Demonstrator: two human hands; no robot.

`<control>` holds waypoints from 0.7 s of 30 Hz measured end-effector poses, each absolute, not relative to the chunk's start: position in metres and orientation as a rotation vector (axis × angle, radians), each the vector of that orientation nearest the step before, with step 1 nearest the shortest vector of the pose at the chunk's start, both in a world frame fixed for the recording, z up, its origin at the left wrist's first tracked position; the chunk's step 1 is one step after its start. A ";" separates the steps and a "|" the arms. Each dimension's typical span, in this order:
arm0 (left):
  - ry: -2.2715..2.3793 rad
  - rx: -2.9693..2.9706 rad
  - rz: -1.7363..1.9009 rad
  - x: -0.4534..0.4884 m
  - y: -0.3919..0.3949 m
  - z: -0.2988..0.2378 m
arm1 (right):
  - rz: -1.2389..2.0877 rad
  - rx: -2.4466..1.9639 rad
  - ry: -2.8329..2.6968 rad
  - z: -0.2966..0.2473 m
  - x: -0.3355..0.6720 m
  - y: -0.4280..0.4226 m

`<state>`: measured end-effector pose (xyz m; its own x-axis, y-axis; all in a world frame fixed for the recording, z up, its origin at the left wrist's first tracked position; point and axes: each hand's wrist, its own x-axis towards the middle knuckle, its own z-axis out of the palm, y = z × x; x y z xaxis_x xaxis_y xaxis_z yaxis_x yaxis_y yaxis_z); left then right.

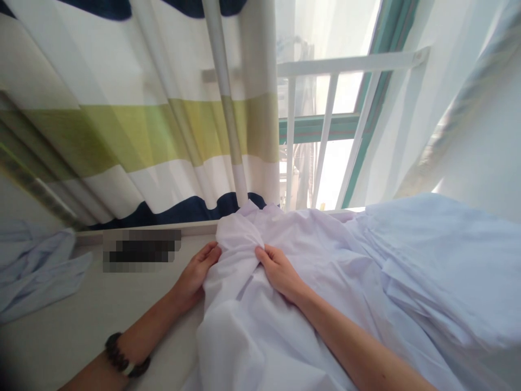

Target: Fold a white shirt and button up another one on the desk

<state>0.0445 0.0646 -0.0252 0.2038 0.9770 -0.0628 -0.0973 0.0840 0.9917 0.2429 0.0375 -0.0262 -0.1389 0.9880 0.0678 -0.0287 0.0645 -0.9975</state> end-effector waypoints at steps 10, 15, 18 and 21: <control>0.833 1.151 0.498 0.044 0.050 -0.010 | 1.576 -0.857 -1.015 -0.025 0.242 0.032; 0.896 1.247 0.629 0.047 0.044 -0.012 | 1.367 -0.973 -1.163 -0.021 0.242 0.032; 0.921 1.270 0.609 0.047 0.044 -0.016 | 1.260 -1.007 -1.143 -0.021 0.244 0.035; 0.841 1.241 0.549 0.044 0.044 -0.017 | 1.200 -1.049 -1.014 -0.022 0.247 0.037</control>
